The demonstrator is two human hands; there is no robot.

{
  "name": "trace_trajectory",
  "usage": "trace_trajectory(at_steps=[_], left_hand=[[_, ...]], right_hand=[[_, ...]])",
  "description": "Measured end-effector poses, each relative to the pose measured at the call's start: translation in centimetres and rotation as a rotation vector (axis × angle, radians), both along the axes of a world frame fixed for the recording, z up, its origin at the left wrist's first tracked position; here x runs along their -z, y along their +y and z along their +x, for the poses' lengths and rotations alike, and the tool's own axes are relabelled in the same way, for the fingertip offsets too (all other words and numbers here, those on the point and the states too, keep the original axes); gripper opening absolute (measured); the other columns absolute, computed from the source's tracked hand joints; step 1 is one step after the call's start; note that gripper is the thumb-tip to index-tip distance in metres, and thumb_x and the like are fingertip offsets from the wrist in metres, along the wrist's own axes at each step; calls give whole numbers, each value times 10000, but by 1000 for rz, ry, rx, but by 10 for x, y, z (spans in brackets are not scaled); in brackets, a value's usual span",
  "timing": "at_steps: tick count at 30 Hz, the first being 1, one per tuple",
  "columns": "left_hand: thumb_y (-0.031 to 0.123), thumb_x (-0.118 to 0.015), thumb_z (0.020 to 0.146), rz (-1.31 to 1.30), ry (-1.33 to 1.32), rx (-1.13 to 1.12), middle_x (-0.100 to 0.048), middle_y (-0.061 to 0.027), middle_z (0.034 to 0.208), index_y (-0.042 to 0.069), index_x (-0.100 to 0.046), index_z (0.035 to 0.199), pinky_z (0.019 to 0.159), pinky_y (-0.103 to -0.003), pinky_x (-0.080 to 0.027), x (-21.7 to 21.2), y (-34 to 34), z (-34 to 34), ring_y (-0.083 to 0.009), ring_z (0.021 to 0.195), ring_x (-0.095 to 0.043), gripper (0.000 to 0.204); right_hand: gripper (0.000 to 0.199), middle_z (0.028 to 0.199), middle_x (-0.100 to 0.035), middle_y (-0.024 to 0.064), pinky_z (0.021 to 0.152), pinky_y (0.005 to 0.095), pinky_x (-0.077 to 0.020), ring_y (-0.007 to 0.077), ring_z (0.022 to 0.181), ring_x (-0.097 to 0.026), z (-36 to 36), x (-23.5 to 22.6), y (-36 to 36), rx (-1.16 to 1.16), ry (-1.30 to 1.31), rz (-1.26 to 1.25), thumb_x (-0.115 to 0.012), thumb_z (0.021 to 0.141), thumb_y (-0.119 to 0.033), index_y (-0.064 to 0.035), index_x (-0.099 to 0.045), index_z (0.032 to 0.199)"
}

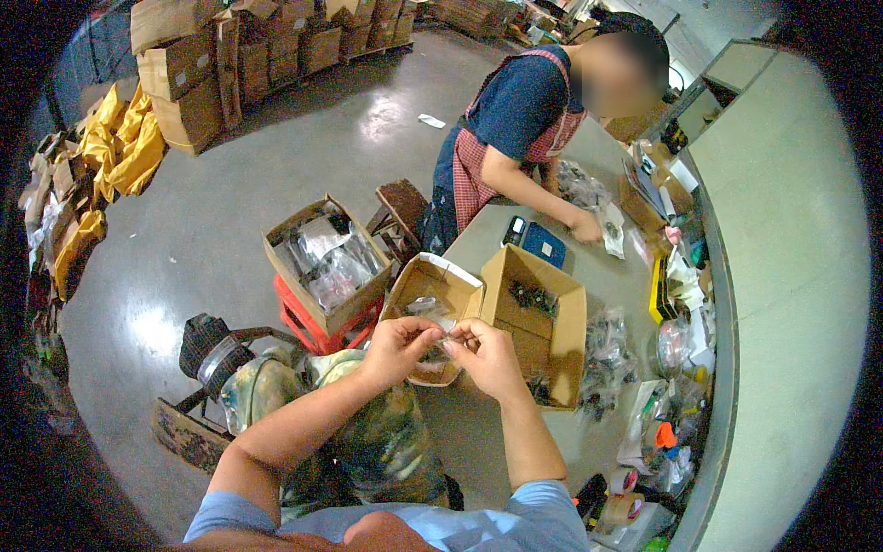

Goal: The person sorts small metal hardware components from various boxes and bags into a small plastic cup by hand.

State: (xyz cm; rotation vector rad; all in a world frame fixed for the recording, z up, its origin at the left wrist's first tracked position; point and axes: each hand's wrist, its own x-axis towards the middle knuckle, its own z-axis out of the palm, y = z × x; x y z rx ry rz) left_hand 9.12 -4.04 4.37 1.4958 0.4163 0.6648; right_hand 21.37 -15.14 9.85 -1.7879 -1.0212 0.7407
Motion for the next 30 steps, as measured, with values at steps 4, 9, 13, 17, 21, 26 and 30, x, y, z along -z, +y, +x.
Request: trace_trajectory(at_steps=[4,9,13,17,21,26,30], left_hand=[[128,-614,851,-126,27,35,-655,-123,729,-11,-657,894,594,-289,-479,6,2,2,-109,618,-585,151],[120,-627,831,220,134,8,-652,-147,774,-5,-657,890,616,-311,-489,-15,-2,-5,-179,647,-619,142],[113,-639,811,290,132,-20,-644,-162,783,8,-660,868,604,-311,-484,-15,-3,-4,-223,636,-618,121],[110,-606,862,82,88,-46,-645,-68,768,-16,-640,866,617,-266,-469,-3,-2,-4,-125,665,-579,130],[103,-602,883,-136,26,10,-610,-3,764,-24,-624,857,637,-214,-441,-7,-2,1,-63,701,-529,131],[71,-621,858,-125,81,27,-606,-6,806,-19,-600,910,661,-217,-447,0,-1,0,-66,740,-542,106],[29,-611,844,-222,-12,6,-563,-8,885,4,-536,1003,708,-220,-441,-1,2,6,-81,790,-533,177]], right_hand=[[131,691,-592,-7,565,212,-433,36,625,-512,1,4,-1,-21,-66,-36,-651,810,-72,16,-603,895],[123,695,-594,19,570,238,-439,53,629,-518,5,3,-5,-106,-157,-144,-611,828,-87,21,-584,880],[114,706,-575,48,554,262,-420,86,617,-499,-4,-3,-3,-135,-145,-21,-598,835,-93,14,-561,845],[122,692,-552,70,569,280,-421,115,624,-503,-2,-10,-11,-132,-220,29,-594,837,-99,8,-539,818],[127,676,-549,76,565,288,-423,128,612,-508,7,-5,-33,-74,-231,25,-600,837,-118,-10,-542,804],[124,664,-559,68,551,280,-426,129,583,-514,31,3,-63,156,-380,-77,-619,836,-136,-23,-574,816],[128,667,-568,101,544,324,-420,179,569,-511,91,-17,-123,653,-716,-61,-590,856,-125,-13,-554,804]])
